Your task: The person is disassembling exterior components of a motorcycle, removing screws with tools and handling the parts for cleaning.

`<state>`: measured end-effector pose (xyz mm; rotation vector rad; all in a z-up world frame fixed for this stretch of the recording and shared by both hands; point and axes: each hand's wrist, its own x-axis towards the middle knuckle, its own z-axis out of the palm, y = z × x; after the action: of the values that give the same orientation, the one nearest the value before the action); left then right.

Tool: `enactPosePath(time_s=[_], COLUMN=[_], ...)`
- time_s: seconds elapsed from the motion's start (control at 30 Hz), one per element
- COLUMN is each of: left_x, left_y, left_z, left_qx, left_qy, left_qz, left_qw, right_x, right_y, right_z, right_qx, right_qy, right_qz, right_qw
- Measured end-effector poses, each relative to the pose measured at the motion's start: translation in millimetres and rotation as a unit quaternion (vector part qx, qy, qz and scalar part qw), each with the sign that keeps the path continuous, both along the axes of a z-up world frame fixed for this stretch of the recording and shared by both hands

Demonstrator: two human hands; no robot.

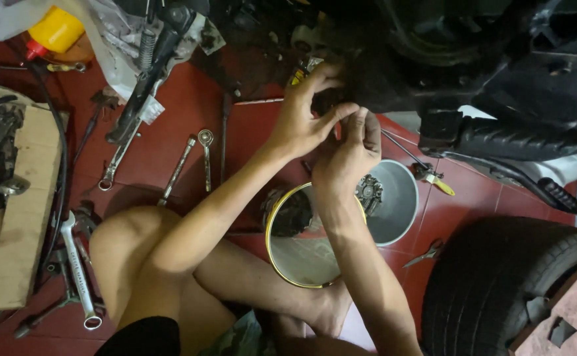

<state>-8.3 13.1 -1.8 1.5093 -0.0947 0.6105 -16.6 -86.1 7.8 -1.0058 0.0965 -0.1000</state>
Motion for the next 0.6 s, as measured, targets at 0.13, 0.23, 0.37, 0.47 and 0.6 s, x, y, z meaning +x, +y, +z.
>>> enactPosePath(time_s=[0.13,0.23,0.37,0.47,0.6], left_x=[0,4,5,9,8], left_y=[-4,-10,-13,-18,-19], left_z=[-3,-17,-18,-21,-28], left_qx=[0.007,0.021,0.021,-0.014,0.002], left_qy=[-0.011,-0.039,-0.079,-0.071,-0.065], left_qz=[0.003,0.038,0.086,0.058,0.059], left_qw=[1.0,0.998,0.993,0.996,0.996], right_x=[0,2,10,10,10], right_y=[1,13,12,7,13], right_z=[-3,-3,-23,-41,-36], right_qx=[0.009,0.022,0.013,-0.016,-0.002], right_qy=[0.003,0.027,0.036,0.039,0.047], right_qz=[0.005,-0.056,-0.126,-0.129,-0.144], right_qw=[1.0,0.998,0.991,0.991,0.988])
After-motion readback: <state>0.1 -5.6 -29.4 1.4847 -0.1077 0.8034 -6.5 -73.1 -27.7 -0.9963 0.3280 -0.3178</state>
